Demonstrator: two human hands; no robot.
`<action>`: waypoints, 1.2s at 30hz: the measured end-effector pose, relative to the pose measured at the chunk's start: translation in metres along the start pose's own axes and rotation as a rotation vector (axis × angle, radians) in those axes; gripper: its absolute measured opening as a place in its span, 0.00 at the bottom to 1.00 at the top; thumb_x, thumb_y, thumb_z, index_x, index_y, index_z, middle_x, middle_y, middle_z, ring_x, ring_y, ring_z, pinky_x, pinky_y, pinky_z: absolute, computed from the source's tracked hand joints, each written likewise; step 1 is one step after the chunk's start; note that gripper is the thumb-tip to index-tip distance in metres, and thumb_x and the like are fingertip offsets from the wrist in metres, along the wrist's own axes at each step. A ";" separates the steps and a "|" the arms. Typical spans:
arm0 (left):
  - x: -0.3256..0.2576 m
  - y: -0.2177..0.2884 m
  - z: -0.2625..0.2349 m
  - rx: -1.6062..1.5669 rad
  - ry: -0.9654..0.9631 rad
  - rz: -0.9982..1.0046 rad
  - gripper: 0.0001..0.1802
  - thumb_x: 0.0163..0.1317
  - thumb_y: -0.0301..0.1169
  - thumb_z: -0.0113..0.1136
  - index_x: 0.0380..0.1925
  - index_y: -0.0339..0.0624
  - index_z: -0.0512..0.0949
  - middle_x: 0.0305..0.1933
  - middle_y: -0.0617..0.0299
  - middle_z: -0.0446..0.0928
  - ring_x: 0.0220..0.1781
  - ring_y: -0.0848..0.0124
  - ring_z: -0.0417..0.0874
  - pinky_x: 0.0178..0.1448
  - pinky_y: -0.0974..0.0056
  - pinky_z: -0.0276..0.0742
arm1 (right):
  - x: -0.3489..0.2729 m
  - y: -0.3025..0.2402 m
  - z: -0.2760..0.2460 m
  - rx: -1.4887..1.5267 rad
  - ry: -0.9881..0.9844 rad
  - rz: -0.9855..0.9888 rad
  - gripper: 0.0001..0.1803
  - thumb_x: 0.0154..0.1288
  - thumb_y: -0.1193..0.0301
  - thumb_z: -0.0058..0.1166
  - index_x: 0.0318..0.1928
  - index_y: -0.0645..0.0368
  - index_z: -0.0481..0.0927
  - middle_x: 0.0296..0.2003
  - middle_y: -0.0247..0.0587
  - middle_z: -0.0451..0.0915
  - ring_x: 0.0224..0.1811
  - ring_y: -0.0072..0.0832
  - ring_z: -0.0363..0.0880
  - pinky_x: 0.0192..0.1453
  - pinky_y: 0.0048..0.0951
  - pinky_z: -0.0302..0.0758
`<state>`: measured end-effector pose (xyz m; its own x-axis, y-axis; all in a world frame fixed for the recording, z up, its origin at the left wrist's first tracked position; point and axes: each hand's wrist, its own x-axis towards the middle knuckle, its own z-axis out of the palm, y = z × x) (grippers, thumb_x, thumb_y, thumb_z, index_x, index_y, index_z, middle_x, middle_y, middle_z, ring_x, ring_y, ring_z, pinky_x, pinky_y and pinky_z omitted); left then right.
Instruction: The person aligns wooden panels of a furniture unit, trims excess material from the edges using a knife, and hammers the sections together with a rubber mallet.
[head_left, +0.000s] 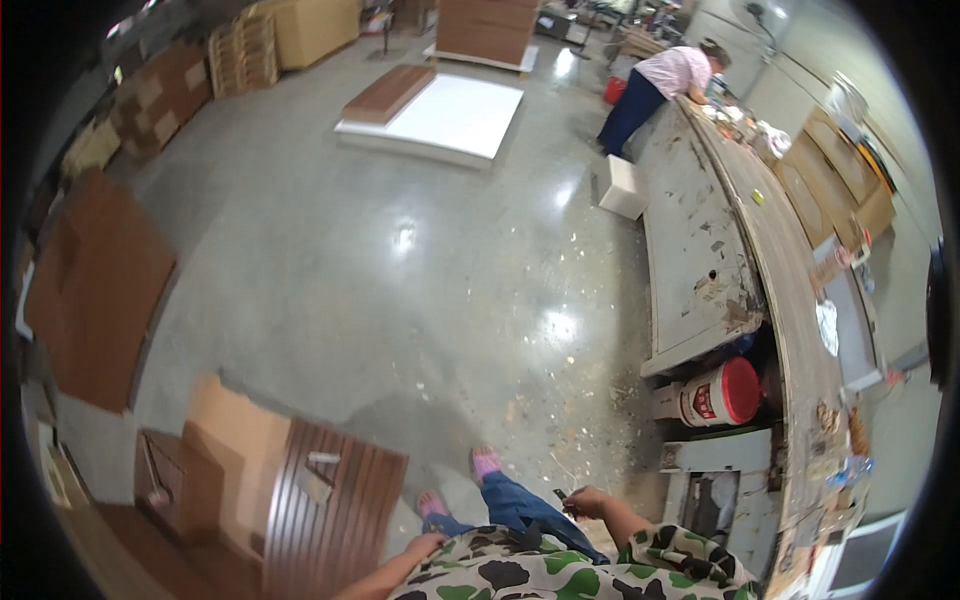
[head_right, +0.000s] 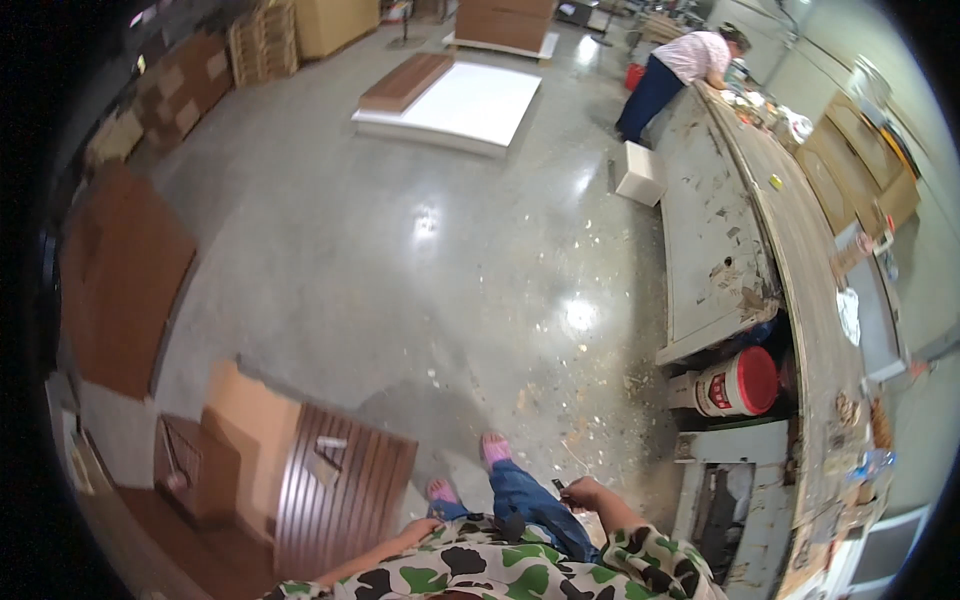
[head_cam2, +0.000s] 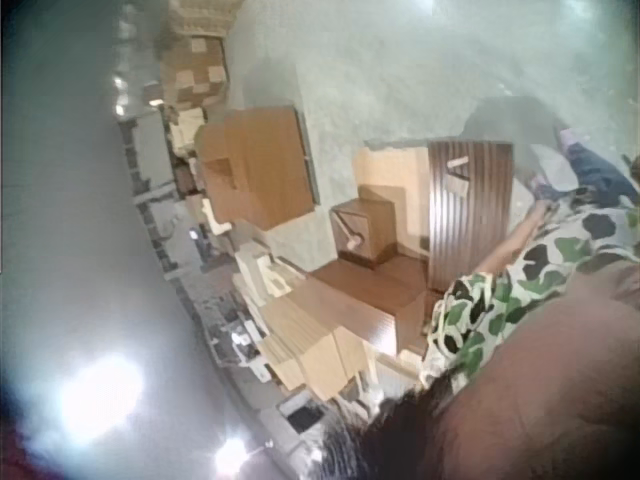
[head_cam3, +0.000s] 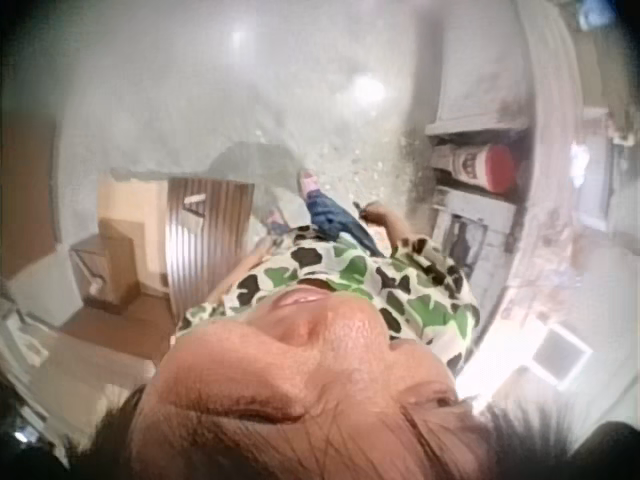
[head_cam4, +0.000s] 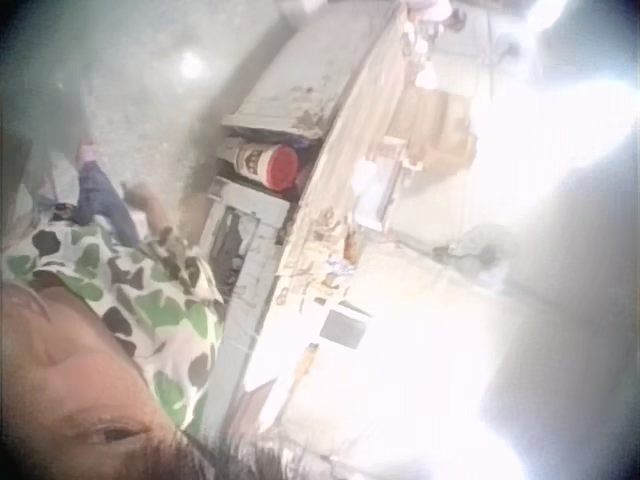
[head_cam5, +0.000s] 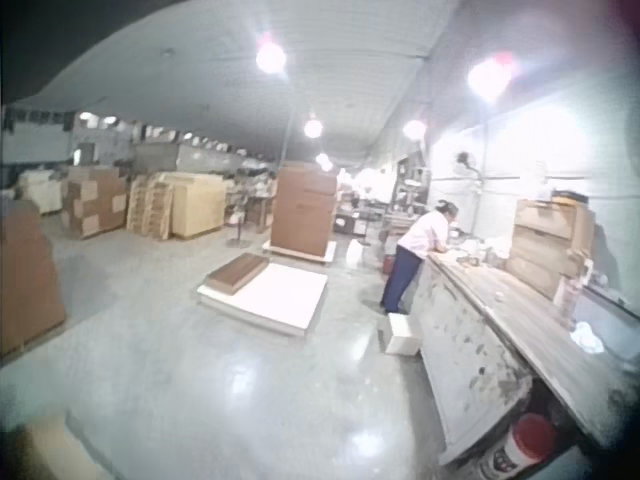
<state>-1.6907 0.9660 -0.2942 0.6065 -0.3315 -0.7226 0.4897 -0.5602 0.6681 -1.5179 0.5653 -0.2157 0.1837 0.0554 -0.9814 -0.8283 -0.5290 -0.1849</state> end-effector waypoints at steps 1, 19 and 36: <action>-0.017 -0.040 0.006 -0.001 0.065 0.082 0.16 0.56 0.36 0.55 0.42 0.44 0.81 0.40 0.50 0.81 0.41 0.62 0.82 0.45 0.61 0.75 | -0.013 -0.009 0.020 -0.072 -0.015 0.000 0.14 0.64 0.63 0.56 0.34 0.62 0.82 0.25 0.41 0.80 0.20 0.27 0.75 0.24 0.30 0.72; -0.109 0.103 0.100 -1.042 0.352 -0.338 0.20 0.66 0.43 0.54 0.42 0.34 0.79 0.36 0.61 0.79 0.37 0.74 0.76 0.43 0.61 0.73 | 0.005 -0.039 -0.044 -0.774 -0.453 -0.271 0.08 0.58 0.70 0.57 0.36 0.62 0.79 0.26 0.28 0.78 0.27 0.18 0.72 0.31 0.26 0.72; -0.114 0.091 0.216 -0.499 -0.154 -0.575 0.42 0.61 0.67 0.38 0.28 0.37 0.82 0.33 0.45 0.81 0.35 0.51 0.82 0.44 0.50 0.74 | 0.007 -0.018 -0.081 -0.587 -0.667 0.269 0.13 0.57 0.68 0.63 0.40 0.62 0.83 0.29 0.36 0.81 0.28 0.23 0.78 0.29 0.25 0.71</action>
<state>-1.8510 0.7894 -0.1892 0.0956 -0.2144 -0.9721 0.9474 -0.2801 0.1550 -1.4585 0.5063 -0.2150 -0.4694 0.2477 -0.8475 -0.3646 -0.9286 -0.0695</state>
